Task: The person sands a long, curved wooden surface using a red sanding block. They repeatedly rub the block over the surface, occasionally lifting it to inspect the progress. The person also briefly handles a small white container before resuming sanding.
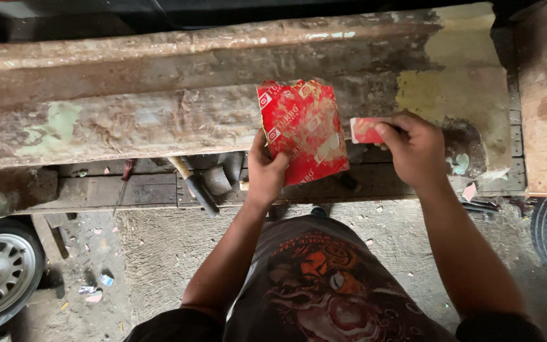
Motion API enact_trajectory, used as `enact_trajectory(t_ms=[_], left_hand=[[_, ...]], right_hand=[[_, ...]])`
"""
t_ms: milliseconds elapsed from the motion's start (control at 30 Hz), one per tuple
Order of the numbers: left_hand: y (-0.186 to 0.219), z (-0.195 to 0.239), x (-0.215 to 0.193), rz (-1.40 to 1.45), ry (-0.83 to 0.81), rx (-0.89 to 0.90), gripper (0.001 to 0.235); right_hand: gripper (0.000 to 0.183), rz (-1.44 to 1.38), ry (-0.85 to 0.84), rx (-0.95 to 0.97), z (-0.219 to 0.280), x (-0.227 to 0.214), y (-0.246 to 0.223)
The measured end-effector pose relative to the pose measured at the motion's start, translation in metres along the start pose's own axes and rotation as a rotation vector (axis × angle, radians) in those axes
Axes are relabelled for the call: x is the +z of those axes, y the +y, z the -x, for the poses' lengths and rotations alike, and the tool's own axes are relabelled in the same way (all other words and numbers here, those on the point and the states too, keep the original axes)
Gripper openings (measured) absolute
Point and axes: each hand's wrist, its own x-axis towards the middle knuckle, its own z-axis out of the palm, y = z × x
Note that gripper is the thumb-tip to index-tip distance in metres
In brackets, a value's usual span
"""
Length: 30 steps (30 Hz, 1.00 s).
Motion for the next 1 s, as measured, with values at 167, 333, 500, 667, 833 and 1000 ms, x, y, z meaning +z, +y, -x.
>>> enact_trajectory(t_ms=[167, 333, 500, 667, 833, 1000], left_hand=[[0.002, 0.002, 0.006, 0.022, -0.027, 0.031, 0.042], [0.002, 0.005, 0.012, -0.013, -0.037, 0.059, 0.04], [0.0, -0.002, 0.019, 0.034, -0.063, 0.098, 0.036], [0.003, -0.001, 0.022, 0.052, -0.084, 0.076, 0.035], [0.007, -0.002, 0.022, 0.053, -0.055, 0.058, 0.037], [0.007, -0.006, 0.02, -0.015, -0.037, 0.069, 0.036]], right_hand=[[0.015, -0.095, -0.085, 0.097, -0.01, 0.004, -0.003], [0.014, 0.021, -0.049, 0.024, -0.008, 0.014, -0.011], [0.011, 0.243, 0.087, -0.313, -0.007, 0.027, -0.012], [0.01, 0.183, 0.051, -0.163, -0.008, 0.038, -0.011], [0.013, 0.104, 0.032, -0.033, -0.006, 0.051, -0.012], [0.013, 0.031, 0.032, -0.029, -0.008, 0.058, -0.019]])
